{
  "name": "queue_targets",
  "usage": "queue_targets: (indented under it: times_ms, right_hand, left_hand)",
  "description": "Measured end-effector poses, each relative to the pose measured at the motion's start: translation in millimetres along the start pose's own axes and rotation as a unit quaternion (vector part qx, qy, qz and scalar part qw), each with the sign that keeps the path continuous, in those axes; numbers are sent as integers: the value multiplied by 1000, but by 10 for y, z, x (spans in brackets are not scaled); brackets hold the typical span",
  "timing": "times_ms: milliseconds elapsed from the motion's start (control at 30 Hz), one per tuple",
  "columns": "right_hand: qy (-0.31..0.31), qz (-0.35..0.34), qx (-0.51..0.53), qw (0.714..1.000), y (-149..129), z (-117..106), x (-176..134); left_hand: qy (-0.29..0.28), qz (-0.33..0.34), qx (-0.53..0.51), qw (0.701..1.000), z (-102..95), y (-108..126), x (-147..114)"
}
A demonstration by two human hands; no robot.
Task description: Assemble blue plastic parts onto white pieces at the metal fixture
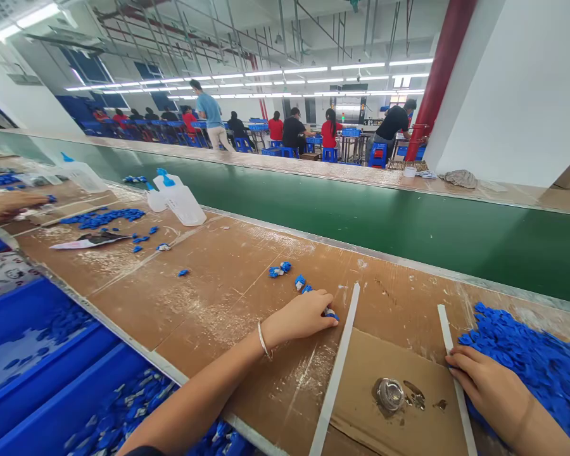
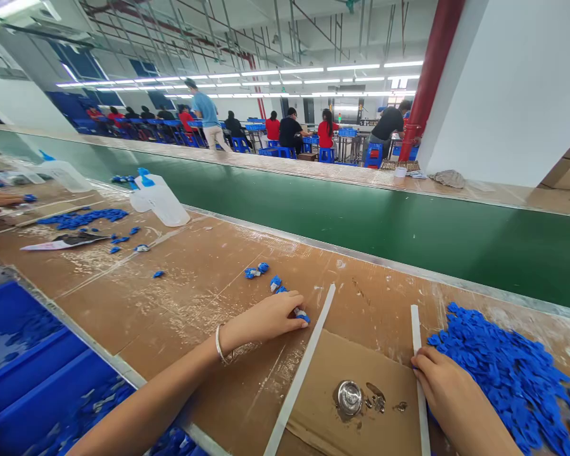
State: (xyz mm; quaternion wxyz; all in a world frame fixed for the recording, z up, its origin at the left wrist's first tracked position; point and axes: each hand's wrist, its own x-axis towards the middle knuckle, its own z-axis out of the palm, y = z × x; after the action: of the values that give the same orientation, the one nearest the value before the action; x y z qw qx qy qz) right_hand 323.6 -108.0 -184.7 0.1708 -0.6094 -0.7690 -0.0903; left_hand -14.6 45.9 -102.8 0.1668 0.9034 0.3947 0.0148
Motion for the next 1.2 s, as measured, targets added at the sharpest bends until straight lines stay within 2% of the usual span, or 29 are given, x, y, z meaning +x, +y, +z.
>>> queue_targets:
  times_ms: [133,200,367,500,567,667,733,867,967,1100,1200]
  right_hand:
    - [-13,72,58,996,-147,-262,101]
    - [-3,74,115,991,-283,-399,160]
    - [-59,7,286,956,-762,-626,240]
    - [-75,-69,277,955,-1023,-634,245]
    - [-88,-97,240,962,-1080,-602,249]
    - [-105,-132,176,970,-1122,-568,260]
    - [-94,-162,134,973,-1151,-574,267]
    - [-52,-208,76,974,-1227,-617,274]
    - [-52,-192,83,976,-1242,-612,259]
    - [-83,-145,109,980,-1204,-560,214]
    - [-92,-144,134,976,-1214,-548,183]
  left_hand:
    - [-25,15,-16,999,-37,-1,-19]
    - [-23,10,-17,1000,-50,19,-25]
    - [50,7,-47,998,-33,75,8]
    - [84,-12,-163,983,14,95,43]
    - [56,-14,-275,960,50,108,55]
    - [-5,-12,-423,906,112,137,76]
    - [-24,-10,-463,886,150,152,97]
    - [-22,-11,-516,856,203,152,142]
    - [-30,-33,-565,824,225,141,160]
    - [-32,-64,-649,758,242,132,161]
    - [-35,-57,-671,738,250,135,150]
